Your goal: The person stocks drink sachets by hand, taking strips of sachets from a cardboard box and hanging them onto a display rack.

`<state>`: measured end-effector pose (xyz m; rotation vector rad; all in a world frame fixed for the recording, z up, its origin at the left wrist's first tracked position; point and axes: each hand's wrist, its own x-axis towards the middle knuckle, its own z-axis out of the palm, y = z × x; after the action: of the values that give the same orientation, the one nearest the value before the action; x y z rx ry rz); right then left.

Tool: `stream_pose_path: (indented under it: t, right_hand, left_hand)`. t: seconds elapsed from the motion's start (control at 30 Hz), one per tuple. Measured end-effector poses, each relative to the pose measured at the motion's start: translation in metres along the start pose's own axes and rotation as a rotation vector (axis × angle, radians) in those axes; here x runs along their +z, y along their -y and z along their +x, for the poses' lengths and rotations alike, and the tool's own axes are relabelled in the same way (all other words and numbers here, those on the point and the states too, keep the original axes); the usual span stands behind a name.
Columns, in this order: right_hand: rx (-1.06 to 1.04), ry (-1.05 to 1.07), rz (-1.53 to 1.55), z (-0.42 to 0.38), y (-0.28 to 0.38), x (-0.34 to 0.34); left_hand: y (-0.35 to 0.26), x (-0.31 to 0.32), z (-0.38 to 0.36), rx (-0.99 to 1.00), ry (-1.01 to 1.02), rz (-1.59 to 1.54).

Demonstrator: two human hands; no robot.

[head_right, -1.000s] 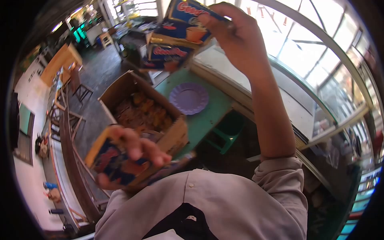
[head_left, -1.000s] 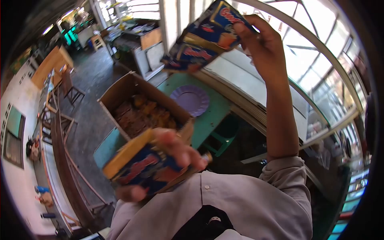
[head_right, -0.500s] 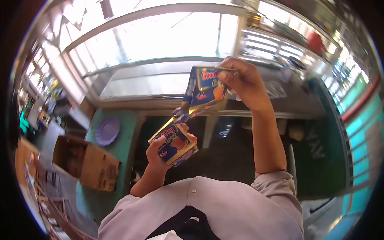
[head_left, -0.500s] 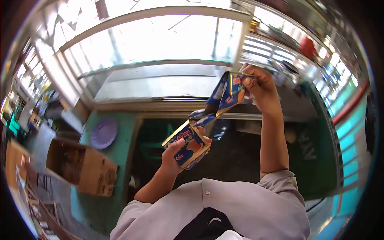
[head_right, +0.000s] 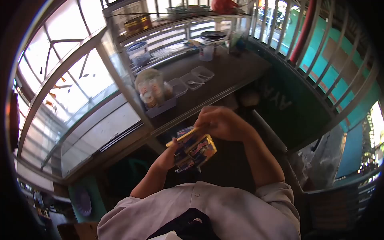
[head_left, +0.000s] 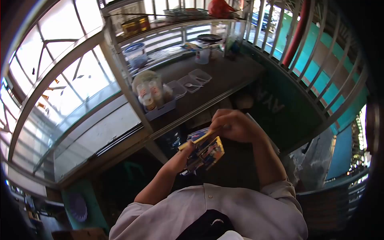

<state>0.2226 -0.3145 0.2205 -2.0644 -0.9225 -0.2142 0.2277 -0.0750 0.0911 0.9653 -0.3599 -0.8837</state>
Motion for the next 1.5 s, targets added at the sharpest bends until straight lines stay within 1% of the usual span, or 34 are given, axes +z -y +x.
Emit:
stream_pose_path:
  t: [0.03,0.1,0.13,0.27,0.3,0.37,0.4,0.43,0.47,0.5,0.53,0.57,0.6,0.63,0.7,0.73,0.77,0.83,0.87,0.9,0.93,0.97,1.0,1.03,1.1,1.13,1.17,1.23,1.27,1.3,1.37,1.4,1.43,1.5]
  right_hand:
    - [0.047,0.002,-0.013,0.001,-0.009,0.001]
    - [0.103,-0.007,-0.042,0.004,-0.031,-0.004]
    - [0.14,-0.026,-0.088,0.007,-0.042,-0.009]
    - [0.278,-0.07,-0.117,0.013,-0.093,-0.031]
    - [0.279,-0.076,-0.131,0.015,-0.106,-0.034]
    - [0.332,-0.273,-0.266,0.017,-0.134,-0.032]
    - [0.337,-0.318,-0.402,0.015,-0.155,-0.028]
    - [0.338,-0.329,-0.401,0.018,-0.164,-0.025]
    - [0.355,-0.457,-0.392,0.021,-0.172,-0.022]
    - [0.373,-0.584,-0.383,0.022,-0.18,-0.02]
    - [0.382,-0.593,-0.383,0.021,-0.191,-0.02]
    - [0.331,-0.688,-0.453,0.017,-0.204,-0.021]
    - [0.278,-0.782,-0.523,0.015,-0.215,-0.021]
    - [0.283,-0.791,-0.524,0.017,-0.225,-0.021]
    - [0.154,-0.989,0.831,0.022,-0.244,-0.023]
    - [0.192,-0.83,0.331,0.015,-0.26,-0.036]
    - [0.194,-0.838,0.331,0.009,-0.275,-0.04]
    - [0.342,-0.685,-0.275,-0.001,-0.307,-0.048]
    - [0.408,-0.586,-0.573,-0.004,-0.321,-0.053]
    - [0.405,-0.586,-0.572,-0.006,-0.333,-0.06]
    - [0.32,-0.761,0.167,-0.007,-0.345,-0.069]
    - [0.203,-0.862,0.917,-0.007,-0.359,-0.079]
    - [-0.016,-0.829,1.324,-0.007,-0.382,-0.087]
    - [-0.016,-0.82,1.324,0.002,-0.382,-0.105]
    - [-0.077,-0.802,1.172,0.024,-0.371,-0.148]
    - [-0.054,-0.721,0.981,0.02,-0.384,-0.165]
    - [-0.056,-0.715,0.978,0.018,-0.393,-0.182]
    - [0.133,-0.767,0.931,0.013,-0.411,-0.218]
    - [0.1,-0.799,1.188,0.008,-0.435,-0.235]
    - [0.101,-0.796,1.18,0.01,-0.436,-0.258]
    - [0.216,-0.76,-0.002,0.021,-0.426,-0.305]
    - [0.094,-0.814,-0.035,0.023,-0.436,-0.323]
    - [0.09,-0.802,-0.032,0.023,-0.448,-0.338]
    - [0.085,-0.919,-0.112,0.019,-0.478,-0.365]
  left_hand:
    - [-0.006,0.0,0.017,-0.016,0.021,0.0]
    - [-0.023,0.002,0.052,0.004,-0.036,-0.255]
    - [-0.029,-0.001,0.072,-0.042,-0.144,-0.3]
    - [-0.057,-0.016,0.153,-0.053,-0.168,-0.321]
    - [-0.065,-0.017,0.171,-0.007,-0.205,-0.351]
    - [-0.078,-0.022,0.207,0.038,-0.239,-0.376]
    - [-0.08,-0.027,0.226,0.125,-0.219,-0.242]
    - [-0.082,-0.035,0.243,0.208,-0.198,-0.107]
    - [-0.084,-0.046,0.259,0.206,-0.164,0.239]
    - [-0.092,-0.042,0.269,0.197,-0.157,0.245]
    - [-0.103,-0.03,0.278,0.464,-0.021,0.687]
    - [-0.109,-0.022,0.289,0.73,0.13,1.123]
    - [-0.11,-0.023,0.3,0.772,0.224,1.199]
    - [-0.112,-0.021,0.31,0.769,0.234,1.201]
    - [-0.116,-0.017,0.324,0.721,0.337,1.057]
    - [-0.124,-0.014,0.336,0.823,0.426,1.122]
    - [-0.126,-0.016,0.344,0.819,0.433,1.123]
    - [-0.129,-0.022,0.36,0.696,0.411,1.076]
    - [-0.128,-0.023,0.37,0.694,0.412,1.076]
    - [-0.129,-0.024,0.382,0.645,0.376,0.909]
    - [-0.132,-0.022,0.395,0.599,0.337,0.744]
    - [-0.135,-0.021,0.408,0.605,0.332,0.747]
    - [-0.139,-0.017,0.421,0.655,0.307,0.754]
    - [-0.142,-0.013,0.434,0.704,0.281,0.757]
    - [-0.14,-0.015,0.466,0.67,0.293,0.793]
    - [-0.141,-0.015,0.484,0.634,0.313,0.832]
    - [-0.142,-0.011,0.502,0.641,0.312,0.831]
    - [-0.145,-0.001,0.54,0.787,0.187,1.009]
    - [-0.147,0.002,0.558,0.783,0.195,1.023]
    - [-0.149,0.005,0.574,0.79,0.196,1.018]
    - [-0.152,0.01,0.598,0.712,0.141,0.783]
    - [-0.151,0.006,0.613,0.72,0.132,0.758]
    - [-0.152,0.002,0.625,0.725,0.121,0.755]
    - [-0.157,-0.006,0.644,0.655,0.126,0.642]
